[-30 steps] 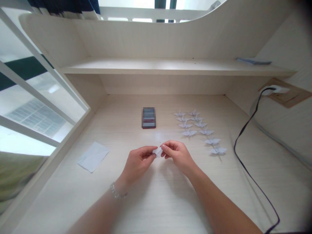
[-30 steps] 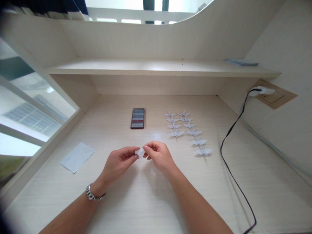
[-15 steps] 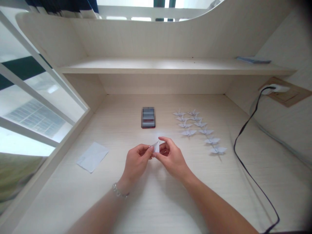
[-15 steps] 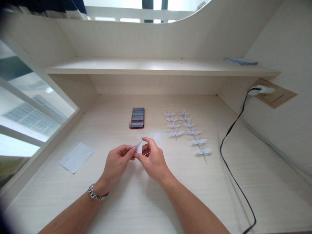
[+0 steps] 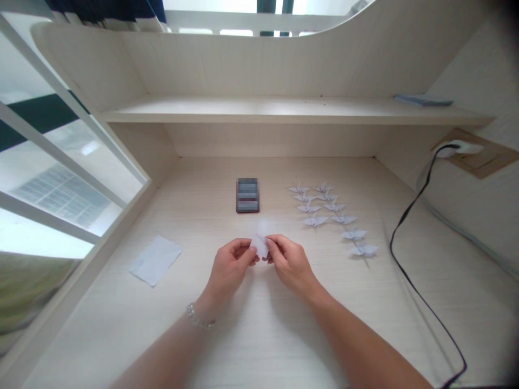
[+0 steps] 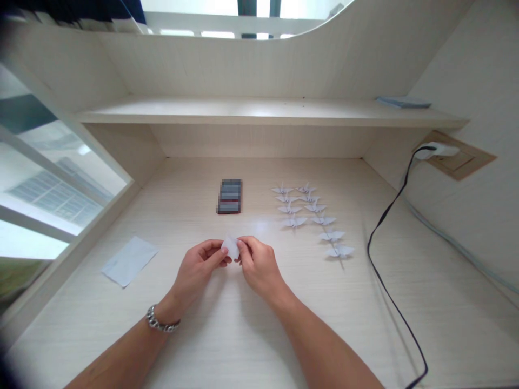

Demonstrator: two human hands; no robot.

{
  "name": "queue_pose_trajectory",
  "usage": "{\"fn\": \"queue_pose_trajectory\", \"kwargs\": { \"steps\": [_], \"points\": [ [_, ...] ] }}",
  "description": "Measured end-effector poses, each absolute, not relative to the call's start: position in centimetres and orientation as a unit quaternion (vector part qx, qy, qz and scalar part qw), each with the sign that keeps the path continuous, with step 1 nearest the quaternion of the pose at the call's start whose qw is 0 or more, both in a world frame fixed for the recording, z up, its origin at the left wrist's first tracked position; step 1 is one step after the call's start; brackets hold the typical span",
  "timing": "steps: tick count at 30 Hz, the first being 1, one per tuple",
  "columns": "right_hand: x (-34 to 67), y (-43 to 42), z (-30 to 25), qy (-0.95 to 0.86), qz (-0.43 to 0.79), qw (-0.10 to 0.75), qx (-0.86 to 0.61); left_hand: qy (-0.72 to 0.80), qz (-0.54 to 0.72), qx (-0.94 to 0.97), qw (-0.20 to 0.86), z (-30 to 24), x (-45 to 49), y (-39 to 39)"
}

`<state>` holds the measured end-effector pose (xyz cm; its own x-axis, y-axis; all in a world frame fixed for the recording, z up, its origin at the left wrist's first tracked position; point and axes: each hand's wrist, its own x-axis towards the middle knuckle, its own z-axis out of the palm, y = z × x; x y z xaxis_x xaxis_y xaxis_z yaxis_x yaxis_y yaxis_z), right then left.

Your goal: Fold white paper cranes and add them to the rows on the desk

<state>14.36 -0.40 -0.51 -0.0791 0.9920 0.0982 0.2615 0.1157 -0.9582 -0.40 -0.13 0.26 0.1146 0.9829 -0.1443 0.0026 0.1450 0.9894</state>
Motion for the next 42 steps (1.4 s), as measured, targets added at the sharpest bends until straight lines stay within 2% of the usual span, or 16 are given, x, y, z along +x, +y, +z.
{"fn": "queue_pose_trajectory", "kwargs": {
  "steps": [4,10,24,30,36,42],
  "points": [
    [14.30,-0.19,-0.62,-0.538,0.522,0.427,-0.506,0.506,0.438,0.481,0.566,0.03,-0.55,0.02],
    [14.26,-0.62,0.08,-0.582,0.382,0.464,-0.548,0.504,0.427,0.478,0.579,0.09,-0.48,-0.06],
    [14.52,-0.79,0.09,-0.658,0.309,0.439,-0.529,0.432,0.428,0.436,0.663,0.76,-0.83,-0.22],
    [14.47,-0.88,0.24,-0.653,0.341,0.442,-0.512,0.435,0.453,0.401,0.667,0.82,-0.80,-0.22],
    [14.42,-0.62,-0.04,-0.579,0.441,0.475,-0.494,0.433,0.460,0.404,0.662,0.67,-0.85,-0.09],
    [14.34,-0.58,-0.10,-0.556,0.465,0.495,-0.479,0.465,0.446,0.475,0.599,0.27,-0.67,-0.19]
  ]
}}
